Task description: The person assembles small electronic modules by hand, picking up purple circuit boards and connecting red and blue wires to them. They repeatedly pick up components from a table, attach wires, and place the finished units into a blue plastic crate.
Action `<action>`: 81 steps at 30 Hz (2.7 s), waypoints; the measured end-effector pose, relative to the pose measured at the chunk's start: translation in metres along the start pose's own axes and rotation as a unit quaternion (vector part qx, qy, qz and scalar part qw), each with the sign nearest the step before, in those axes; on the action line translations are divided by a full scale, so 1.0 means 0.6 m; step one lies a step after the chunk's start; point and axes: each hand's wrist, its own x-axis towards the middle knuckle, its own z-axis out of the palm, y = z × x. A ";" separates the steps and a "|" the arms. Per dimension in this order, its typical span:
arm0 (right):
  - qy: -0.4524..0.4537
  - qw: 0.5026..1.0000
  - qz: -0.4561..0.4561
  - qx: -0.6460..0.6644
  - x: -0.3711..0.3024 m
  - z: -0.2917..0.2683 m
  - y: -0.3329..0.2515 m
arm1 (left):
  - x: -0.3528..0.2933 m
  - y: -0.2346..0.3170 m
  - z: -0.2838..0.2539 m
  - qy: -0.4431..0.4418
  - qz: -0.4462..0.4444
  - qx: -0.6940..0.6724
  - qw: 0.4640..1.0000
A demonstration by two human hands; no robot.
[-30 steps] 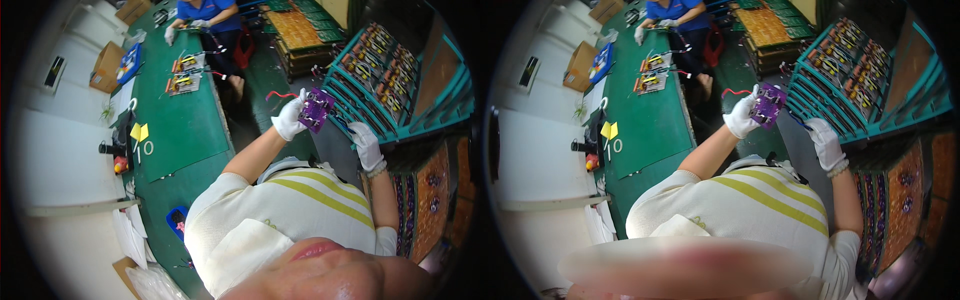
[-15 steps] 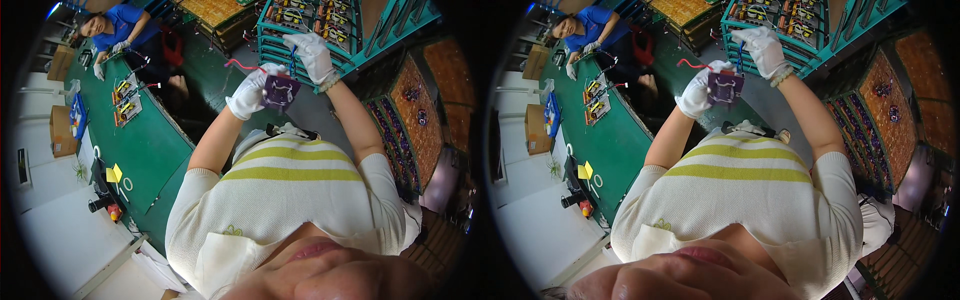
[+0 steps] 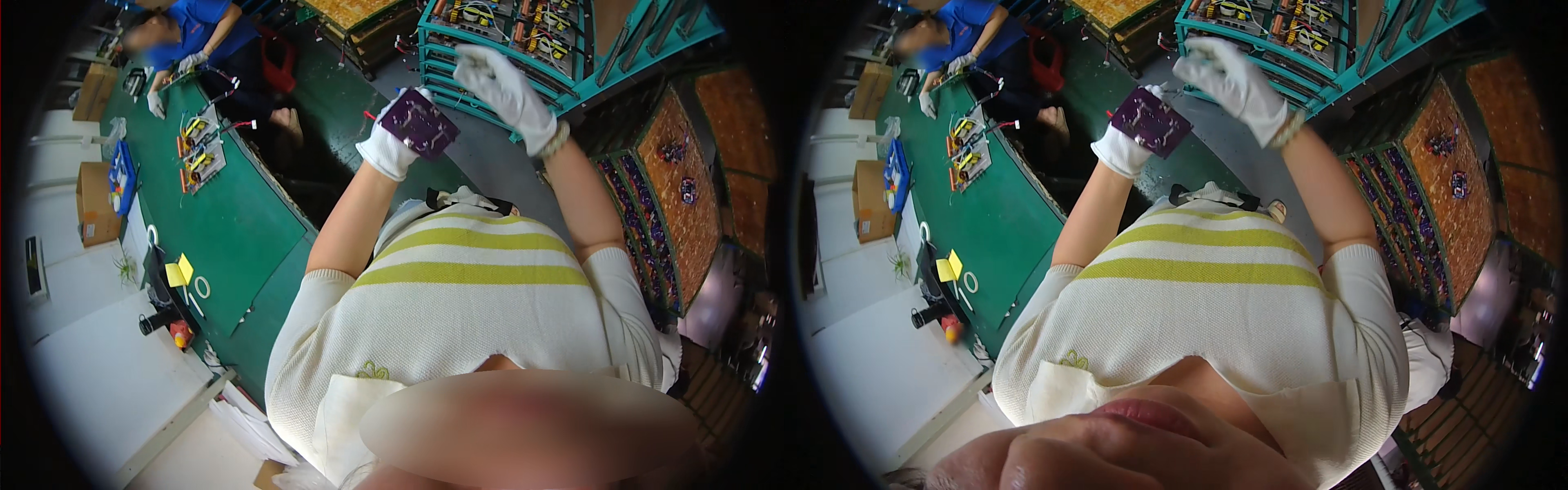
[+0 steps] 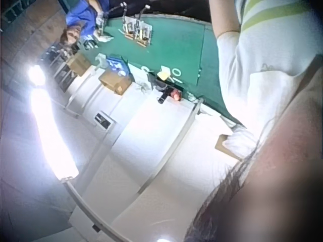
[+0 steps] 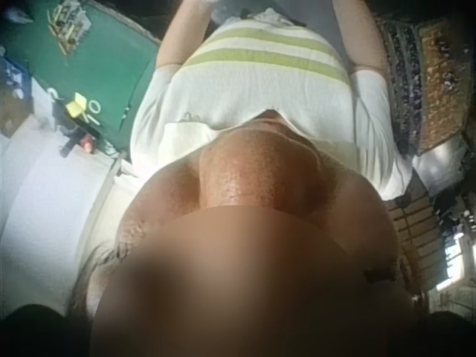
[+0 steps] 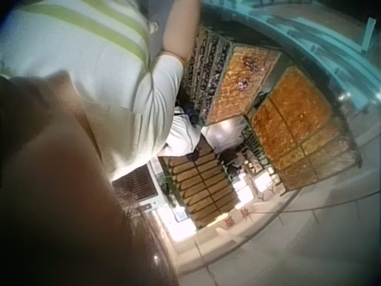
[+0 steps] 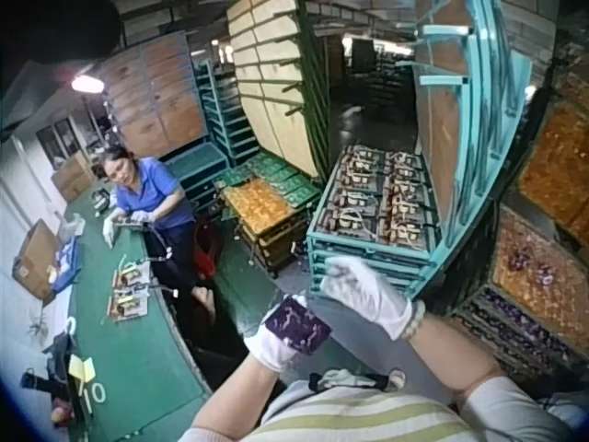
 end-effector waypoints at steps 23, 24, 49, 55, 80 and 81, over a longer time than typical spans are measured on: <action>0.094 0.958 -0.085 -0.256 -0.035 0.052 -0.014 | 0.066 0.058 0.013 -0.013 -0.139 -0.595 0.792; 0.089 0.962 -0.097 -0.240 -0.033 0.050 -0.011 | 0.063 0.050 0.016 -0.015 -0.137 -0.585 0.799; 0.236 0.863 -0.111 -0.434 -0.021 0.049 -0.007 | 0.092 0.114 -0.014 0.231 -0.421 -0.391 0.785; 0.242 0.895 -0.118 -0.354 -0.024 0.049 -0.006 | 0.081 0.110 -0.007 0.270 -0.382 -0.318 0.825; 0.247 0.896 -0.163 -0.331 -0.034 0.016 0.030 | 0.077 0.088 -0.037 0.151 -0.348 -0.526 0.761; 0.245 0.886 -0.172 -0.356 -0.035 0.014 0.034 | 0.077 0.090 -0.038 0.151 -0.360 -0.536 0.749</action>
